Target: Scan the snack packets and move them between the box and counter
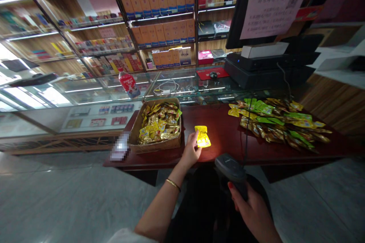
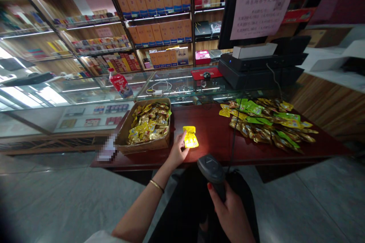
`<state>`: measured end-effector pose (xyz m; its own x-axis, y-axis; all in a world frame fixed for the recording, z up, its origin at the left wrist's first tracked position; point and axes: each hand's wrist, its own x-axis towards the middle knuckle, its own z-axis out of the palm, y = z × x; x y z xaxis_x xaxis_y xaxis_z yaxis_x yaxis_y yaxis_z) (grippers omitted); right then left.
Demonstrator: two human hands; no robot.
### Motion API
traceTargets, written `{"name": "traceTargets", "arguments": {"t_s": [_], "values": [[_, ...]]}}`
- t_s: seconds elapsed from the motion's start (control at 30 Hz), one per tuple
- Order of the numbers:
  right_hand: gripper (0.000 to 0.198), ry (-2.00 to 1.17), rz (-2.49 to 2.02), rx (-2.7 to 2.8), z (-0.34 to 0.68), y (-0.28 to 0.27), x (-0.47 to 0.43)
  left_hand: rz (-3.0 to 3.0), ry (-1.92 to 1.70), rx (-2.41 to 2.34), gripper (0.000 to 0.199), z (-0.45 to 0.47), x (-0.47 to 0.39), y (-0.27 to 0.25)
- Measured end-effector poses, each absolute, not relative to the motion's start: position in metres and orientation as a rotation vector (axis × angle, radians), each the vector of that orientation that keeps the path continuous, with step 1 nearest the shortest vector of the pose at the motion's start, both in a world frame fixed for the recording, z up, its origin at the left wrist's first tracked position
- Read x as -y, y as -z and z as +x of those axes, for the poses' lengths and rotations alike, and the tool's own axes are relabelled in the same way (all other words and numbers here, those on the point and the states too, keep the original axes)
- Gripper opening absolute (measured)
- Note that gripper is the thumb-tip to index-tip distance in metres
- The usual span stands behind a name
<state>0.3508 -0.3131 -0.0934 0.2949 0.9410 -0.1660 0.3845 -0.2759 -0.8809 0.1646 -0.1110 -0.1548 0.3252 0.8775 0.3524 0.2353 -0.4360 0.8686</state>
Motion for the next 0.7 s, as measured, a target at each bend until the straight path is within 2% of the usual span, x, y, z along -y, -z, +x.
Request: {"name": "traceTargets", "arguments": {"t_s": [0.2,0.4,0.53,0.7], "values": [[0.051,-0.948,-1.792,1.205,0.351,0.092,0.315,1.885,-1.135,-0.978,0.088,0.163,0.111,0.153],[0.055,-0.804,-1.731,1.176,0.352,0.093,0.314,1.706,-1.064,-1.024,0.085,0.17,0.102,0.151],[0.052,-0.787,-1.725,1.143,0.356,0.093,0.312,1.707,-0.882,-1.19,0.068,0.204,0.079,0.131],[0.055,-0.764,-1.723,1.044,0.365,0.097,0.31,1.714,-0.509,-1.243,0.041,0.291,0.04,0.108]]}}
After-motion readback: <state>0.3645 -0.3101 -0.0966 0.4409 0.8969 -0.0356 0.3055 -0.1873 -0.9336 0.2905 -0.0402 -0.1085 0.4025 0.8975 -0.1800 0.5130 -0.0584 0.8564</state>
